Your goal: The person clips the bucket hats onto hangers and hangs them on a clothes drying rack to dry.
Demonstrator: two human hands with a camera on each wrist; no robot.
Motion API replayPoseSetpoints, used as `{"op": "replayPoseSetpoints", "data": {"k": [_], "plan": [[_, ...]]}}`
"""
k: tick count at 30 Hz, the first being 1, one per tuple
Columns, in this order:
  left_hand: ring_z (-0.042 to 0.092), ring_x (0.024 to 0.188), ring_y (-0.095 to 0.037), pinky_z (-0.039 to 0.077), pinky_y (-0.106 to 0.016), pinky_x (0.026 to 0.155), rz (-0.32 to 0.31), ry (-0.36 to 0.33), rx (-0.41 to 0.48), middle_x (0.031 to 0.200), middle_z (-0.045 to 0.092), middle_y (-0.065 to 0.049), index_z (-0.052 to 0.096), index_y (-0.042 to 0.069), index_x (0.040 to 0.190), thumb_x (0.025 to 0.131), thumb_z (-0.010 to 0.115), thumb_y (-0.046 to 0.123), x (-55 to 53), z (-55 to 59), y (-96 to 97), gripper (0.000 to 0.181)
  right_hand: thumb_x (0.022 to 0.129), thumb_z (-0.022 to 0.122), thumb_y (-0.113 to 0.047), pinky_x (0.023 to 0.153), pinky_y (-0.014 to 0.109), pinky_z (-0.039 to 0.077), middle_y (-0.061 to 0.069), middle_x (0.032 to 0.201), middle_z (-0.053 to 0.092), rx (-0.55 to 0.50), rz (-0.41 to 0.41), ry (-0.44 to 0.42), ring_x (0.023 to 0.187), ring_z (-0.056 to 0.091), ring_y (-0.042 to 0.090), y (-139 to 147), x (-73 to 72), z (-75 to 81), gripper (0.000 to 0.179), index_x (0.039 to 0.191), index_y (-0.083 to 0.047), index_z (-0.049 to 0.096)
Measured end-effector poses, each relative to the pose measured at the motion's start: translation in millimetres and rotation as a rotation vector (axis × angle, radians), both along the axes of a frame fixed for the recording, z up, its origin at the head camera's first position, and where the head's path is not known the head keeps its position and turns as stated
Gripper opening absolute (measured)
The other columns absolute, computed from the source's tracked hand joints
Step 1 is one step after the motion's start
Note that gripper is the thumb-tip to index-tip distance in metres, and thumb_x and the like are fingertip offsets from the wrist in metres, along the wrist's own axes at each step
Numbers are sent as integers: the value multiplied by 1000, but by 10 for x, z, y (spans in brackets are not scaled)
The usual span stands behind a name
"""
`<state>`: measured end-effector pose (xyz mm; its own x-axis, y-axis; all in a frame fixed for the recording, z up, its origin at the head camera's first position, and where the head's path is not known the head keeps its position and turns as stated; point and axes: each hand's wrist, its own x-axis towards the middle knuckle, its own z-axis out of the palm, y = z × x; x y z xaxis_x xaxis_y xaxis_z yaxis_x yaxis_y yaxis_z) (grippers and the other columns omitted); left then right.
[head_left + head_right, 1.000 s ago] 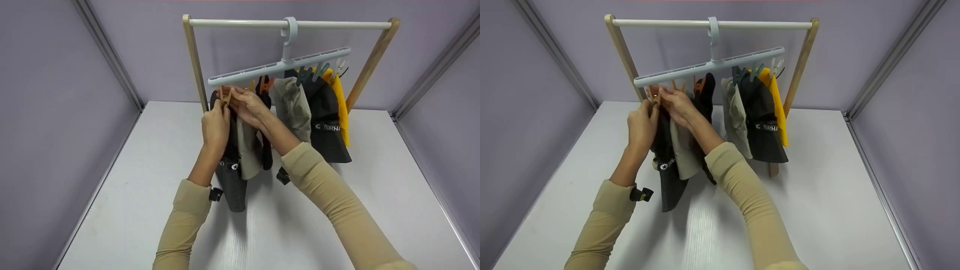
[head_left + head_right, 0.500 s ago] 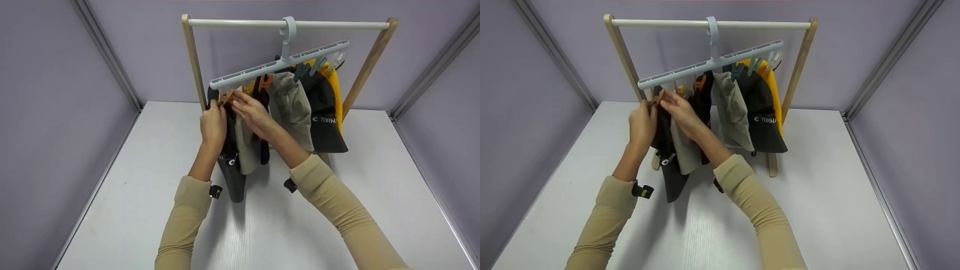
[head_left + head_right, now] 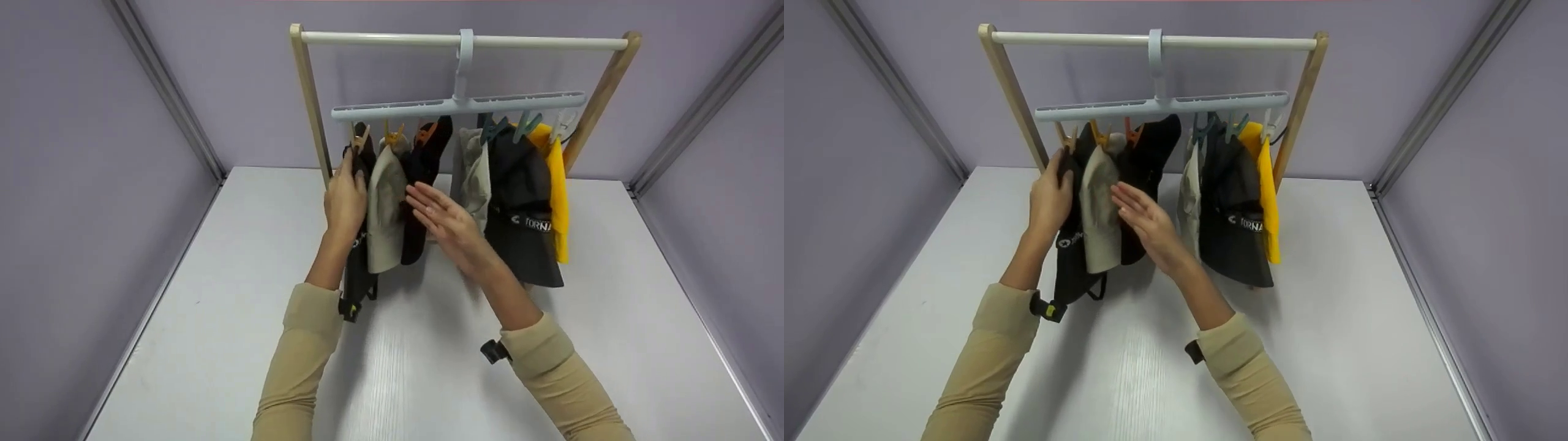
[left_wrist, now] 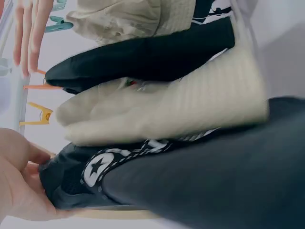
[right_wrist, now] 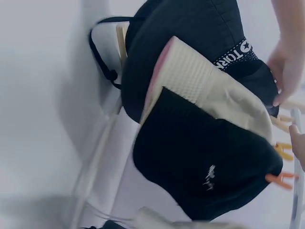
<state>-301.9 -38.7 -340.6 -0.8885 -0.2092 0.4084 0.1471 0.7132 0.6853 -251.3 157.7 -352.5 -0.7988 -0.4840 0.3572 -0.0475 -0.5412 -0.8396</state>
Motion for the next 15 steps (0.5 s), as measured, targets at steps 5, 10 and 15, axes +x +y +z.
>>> {"op": "replayPoseSetpoints", "data": {"k": [5,10,15], "plan": [[33,126,-33,37,-43,92,37,-6,112,146,23,-17,13,-1,145,92,56,19,235,-257,-35,71,98,31,3,106,38,15,23,144,24,-83,-25,4,133,20,33,308,215,-200,44,140,9,20],[29,126,-38,39,-51,86,47,-122,236,148,14,-18,0,3,146,86,64,22,633,-642,-74,89,100,25,0,107,39,12,24,145,22,-188,-71,-9,134,16,35,672,416,-420,42,140,9,19],[48,110,-41,45,-52,74,86,-173,203,140,31,-24,15,-1,143,86,62,9,1003,-1013,-49,75,101,22,-1,107,38,12,22,145,24,-260,-133,-65,134,16,34,987,607,-638,41,141,7,22]]}}
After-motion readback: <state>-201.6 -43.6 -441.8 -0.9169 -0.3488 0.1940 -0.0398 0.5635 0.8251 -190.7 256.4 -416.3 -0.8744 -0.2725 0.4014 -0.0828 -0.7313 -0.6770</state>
